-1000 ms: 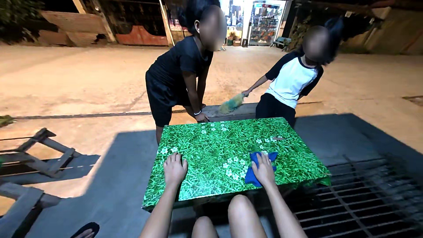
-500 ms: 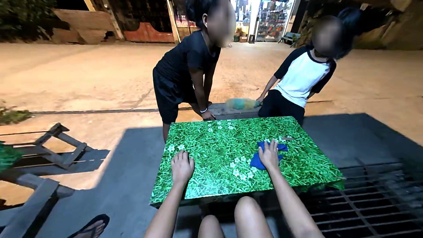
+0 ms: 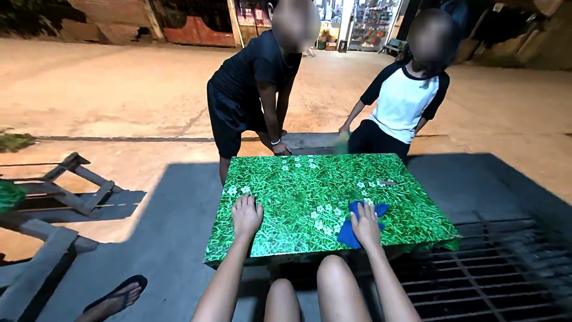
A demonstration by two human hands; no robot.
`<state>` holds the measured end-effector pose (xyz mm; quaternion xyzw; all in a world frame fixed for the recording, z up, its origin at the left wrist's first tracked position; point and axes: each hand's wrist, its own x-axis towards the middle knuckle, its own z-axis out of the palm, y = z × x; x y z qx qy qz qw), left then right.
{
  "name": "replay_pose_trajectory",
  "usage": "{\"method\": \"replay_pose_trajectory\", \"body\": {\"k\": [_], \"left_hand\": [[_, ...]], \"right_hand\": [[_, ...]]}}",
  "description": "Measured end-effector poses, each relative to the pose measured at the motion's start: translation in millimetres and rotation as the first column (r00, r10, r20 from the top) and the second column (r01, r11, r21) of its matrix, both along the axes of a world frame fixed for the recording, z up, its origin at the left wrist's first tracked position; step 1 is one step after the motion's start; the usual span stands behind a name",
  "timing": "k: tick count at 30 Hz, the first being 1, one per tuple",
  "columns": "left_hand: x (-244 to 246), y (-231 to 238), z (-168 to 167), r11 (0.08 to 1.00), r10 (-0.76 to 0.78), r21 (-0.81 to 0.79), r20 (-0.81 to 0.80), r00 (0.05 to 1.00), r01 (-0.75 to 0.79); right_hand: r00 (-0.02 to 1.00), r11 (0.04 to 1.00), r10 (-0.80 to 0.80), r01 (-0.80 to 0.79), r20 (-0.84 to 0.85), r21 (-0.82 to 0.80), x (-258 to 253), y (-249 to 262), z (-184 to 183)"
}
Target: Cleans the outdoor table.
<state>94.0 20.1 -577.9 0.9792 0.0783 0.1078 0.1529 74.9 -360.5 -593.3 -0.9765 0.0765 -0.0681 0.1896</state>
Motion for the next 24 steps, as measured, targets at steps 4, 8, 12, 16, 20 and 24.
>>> {"method": "replay_pose_trajectory", "body": {"k": [4,8,12,16,20,24], "left_hand": [[-1.1,-2.1,4.9,1.000,0.008,0.001,-0.029,1.000,-0.008],[2.4,-1.9,4.2,1.000,0.021,-0.014,-0.034,0.999,-0.021],[4.5,1.4,-2.3,1.000,0.015,0.000,-0.016,1.000,-0.015],[6.1,4.2,-8.0,1.000,0.021,0.003,0.006,1.000,-0.021],[4.9,6.3,-8.6,1.000,-0.001,-0.019,0.027,1.000,0.001],[4.3,4.9,-6.3,0.999,-0.014,-0.029,0.063,0.998,0.016]], "right_hand": [[0.994,0.999,0.047,-0.048,0.096,0.010,-33.8,2.8,-8.7],[0.993,0.996,0.083,-0.080,0.089,-0.029,15.7,6.6,2.2],[0.999,0.999,0.038,-0.038,0.037,-0.011,98.6,10.1,9.3],[0.997,0.999,-0.050,0.050,0.050,0.001,142.4,15.5,5.4],[0.997,1.000,-0.008,0.007,0.074,0.020,107.4,17.0,0.1],[0.996,0.995,0.089,-0.089,0.001,0.037,12.2,17.4,2.4]]}}
